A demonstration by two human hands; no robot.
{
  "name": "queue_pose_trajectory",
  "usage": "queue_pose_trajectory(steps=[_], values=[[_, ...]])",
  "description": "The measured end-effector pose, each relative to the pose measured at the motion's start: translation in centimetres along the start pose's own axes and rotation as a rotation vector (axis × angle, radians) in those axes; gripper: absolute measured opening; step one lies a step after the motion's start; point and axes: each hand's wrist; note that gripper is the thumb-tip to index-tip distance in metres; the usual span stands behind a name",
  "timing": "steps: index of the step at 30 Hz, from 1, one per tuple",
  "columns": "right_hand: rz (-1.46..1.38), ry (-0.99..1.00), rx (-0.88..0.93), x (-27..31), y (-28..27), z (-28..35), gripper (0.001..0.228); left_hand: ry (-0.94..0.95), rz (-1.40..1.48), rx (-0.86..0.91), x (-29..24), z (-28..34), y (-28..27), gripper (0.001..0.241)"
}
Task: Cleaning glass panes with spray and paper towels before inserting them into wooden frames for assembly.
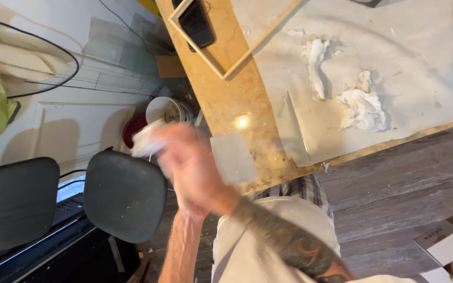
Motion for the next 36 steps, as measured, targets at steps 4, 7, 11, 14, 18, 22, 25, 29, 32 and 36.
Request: queue_pose_trajectory(steps=[4, 7, 11, 14, 18, 22, 25, 29, 32, 36], values=[[-0.277, -0.040, 0.171, 4.1, -2.5, -0.7, 0.029, -0.022, 0.046, 0.173, 0.1, 0.1, 0.2, 0.099], [-0.119, 0.122, -0.104, -7.1, -8.9, -5.4, 0.016, -0.064, -0.027, 0.325, -0.7, -0.8, -2.2, 0.101], [0.128, 0.186, -0.484, -17.6, -21.3, -10.3, 0.030, -0.099, -0.041, 0.466, -1.1, -0.8, -2.7, 0.102], [0.076, 0.352, -0.453, -21.0, -26.3, -14.0, 0.033, -0.114, -0.050, 0.494, -1.1, -0.7, -2.3, 0.101], [0.735, -0.026, -0.288, -14.8, -28.2, -9.3, 0.038, -0.112, -0.052, 0.505, -1.1, -0.5, -1.4, 0.100], [0.841, 0.093, -0.071, -18.3, -26.0, -4.5, 0.046, -0.124, -0.003, 0.492, -0.9, 0.0, -1.3, 0.101], [0.699, 0.102, -0.202, -17.4, -25.2, -3.1, 0.034, -0.101, -0.019, 0.504, -0.8, 0.1, -1.0, 0.101], [0.335, -0.059, -0.182, -12.8, -17.4, -2.9, 0.018, -0.057, 0.019, 0.427, -0.6, 0.0, -1.3, 0.100], [0.499, -0.041, -0.142, -16.9, -11.7, -4.2, 0.028, 0.086, -0.199, 0.382, -0.2, -0.5, -2.7, 0.112], [0.516, -0.103, -0.173, -21.8, -12.3, -5.3, 0.028, 0.118, -0.169, 0.308, -0.2, -0.4, -2.1, 0.111]])
Point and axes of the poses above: each hand's wrist, its own z-axis away from the middle knuckle, its own y-axis out of the palm, x = y × z, and after that the axes turned 12 degrees about z, right-handed
